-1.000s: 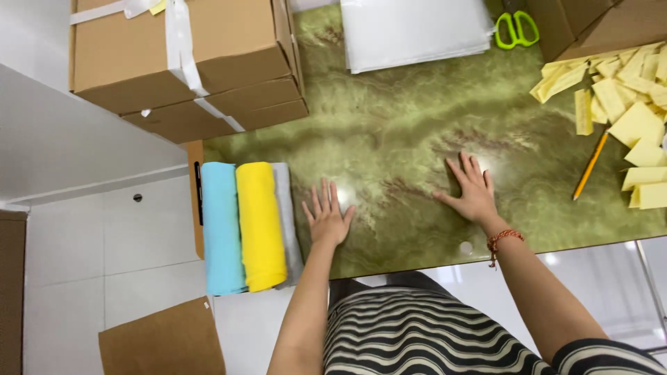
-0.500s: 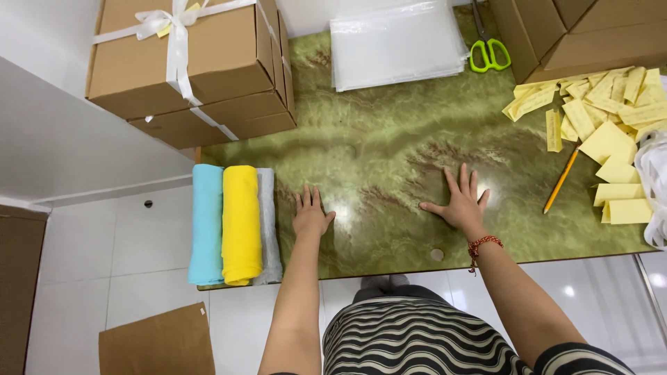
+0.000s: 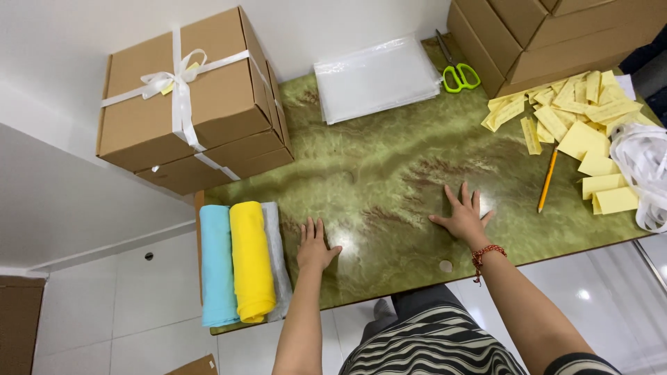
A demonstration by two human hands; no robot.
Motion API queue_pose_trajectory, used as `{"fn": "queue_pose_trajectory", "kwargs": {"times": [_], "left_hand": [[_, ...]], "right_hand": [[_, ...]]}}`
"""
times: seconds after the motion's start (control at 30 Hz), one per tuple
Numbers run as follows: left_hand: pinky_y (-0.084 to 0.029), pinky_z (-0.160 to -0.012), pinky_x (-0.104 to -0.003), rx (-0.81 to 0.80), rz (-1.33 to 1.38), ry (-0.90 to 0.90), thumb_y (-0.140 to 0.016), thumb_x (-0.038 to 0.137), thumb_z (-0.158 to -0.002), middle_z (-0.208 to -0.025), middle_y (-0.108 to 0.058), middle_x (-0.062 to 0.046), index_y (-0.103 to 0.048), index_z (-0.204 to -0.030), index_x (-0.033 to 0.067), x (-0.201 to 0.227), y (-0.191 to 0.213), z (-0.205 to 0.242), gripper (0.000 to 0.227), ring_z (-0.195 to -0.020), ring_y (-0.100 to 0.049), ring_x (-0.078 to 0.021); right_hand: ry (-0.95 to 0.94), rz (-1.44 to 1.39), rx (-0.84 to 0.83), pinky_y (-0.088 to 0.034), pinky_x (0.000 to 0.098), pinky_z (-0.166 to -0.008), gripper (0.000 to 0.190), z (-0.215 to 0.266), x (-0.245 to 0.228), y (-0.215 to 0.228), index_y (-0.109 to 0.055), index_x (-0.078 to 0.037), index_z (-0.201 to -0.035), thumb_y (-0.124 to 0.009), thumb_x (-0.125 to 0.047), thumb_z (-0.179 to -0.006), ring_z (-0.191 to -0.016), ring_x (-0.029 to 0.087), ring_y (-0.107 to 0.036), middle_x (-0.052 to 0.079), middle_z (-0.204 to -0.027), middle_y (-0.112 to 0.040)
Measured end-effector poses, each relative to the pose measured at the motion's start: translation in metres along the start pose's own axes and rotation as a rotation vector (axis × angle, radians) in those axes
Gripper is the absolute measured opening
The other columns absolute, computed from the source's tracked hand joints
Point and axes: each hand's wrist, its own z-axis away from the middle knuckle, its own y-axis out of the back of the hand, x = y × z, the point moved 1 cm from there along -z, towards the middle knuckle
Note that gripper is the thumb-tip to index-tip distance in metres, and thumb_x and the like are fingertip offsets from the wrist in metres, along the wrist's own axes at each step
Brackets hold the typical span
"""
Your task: Labeling a box, rolling fabric, bagging it, placing it in a box, and tying a ribbon
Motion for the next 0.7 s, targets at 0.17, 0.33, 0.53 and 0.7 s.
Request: {"fn": "queue_pose_trajectory", "kwargs": {"times": [0.17,0.33,0.53,0.7], "left_hand": [[-0.03,-0.127,-0.062,-0.014,-0.019,0.011,-0.061,0.068,-0.098,-0.182,0.008,-0.005,-0.005,-0.174,0.0238,0.003,0.0,0.004,0.105,-0.167,0.001,-0.0293],[-0.011,-0.13,-0.065,-0.015,-0.001,0.001,-0.042,0.07,-0.106,-0.181,0.016,-0.009,0.002,-0.175,0.0214,0.02,0.017,0.046,0.095,-0.166,0.013,-0.0313],[0.011,-0.125,-0.07,0.043,0.028,-0.044,-0.026,0.08,-0.105,-0.179,0.024,-0.011,0.007,-0.174,0.0222,0.018,0.007,0.043,0.096,-0.163,0.024,-0.034],[0.016,-0.118,-0.077,0.064,0.12,-0.049,-0.032,0.08,-0.104,-0.178,0.027,-0.015,0.007,-0.174,0.0228,0.026,0.011,0.031,0.098,-0.161,0.027,-0.0419]], "right_hand": [[0.006,-0.004,-0.004,-0.004,0.0816,-0.12,0.104,-0.006,0.0,0.0,-0.026,-0.049,-0.168,-0.084,-0.059,-0.082,-0.167,0.032,0.004,-0.003,-0.183,-0.002],[0.083,0.088,0.011,-0.017,0.0786,-0.121,0.113,-0.08,0.028,-0.031,-0.034,-0.054,-0.164,-0.093,-0.065,-0.069,-0.167,0.033,-0.004,-0.006,-0.182,-0.007],[0.184,0.157,-0.021,-0.02,0.0704,-0.126,0.102,-0.097,0.003,-0.023,-0.038,-0.048,-0.165,-0.088,-0.06,-0.077,-0.167,0.032,-0.012,-0.002,-0.183,-0.012],[0.301,0.147,-0.022,-0.023,0.0701,-0.126,0.082,-0.13,-0.007,-0.027,-0.042,-0.05,-0.163,-0.078,-0.045,-0.09,-0.167,0.031,-0.015,-0.002,-0.182,-0.016]]}}
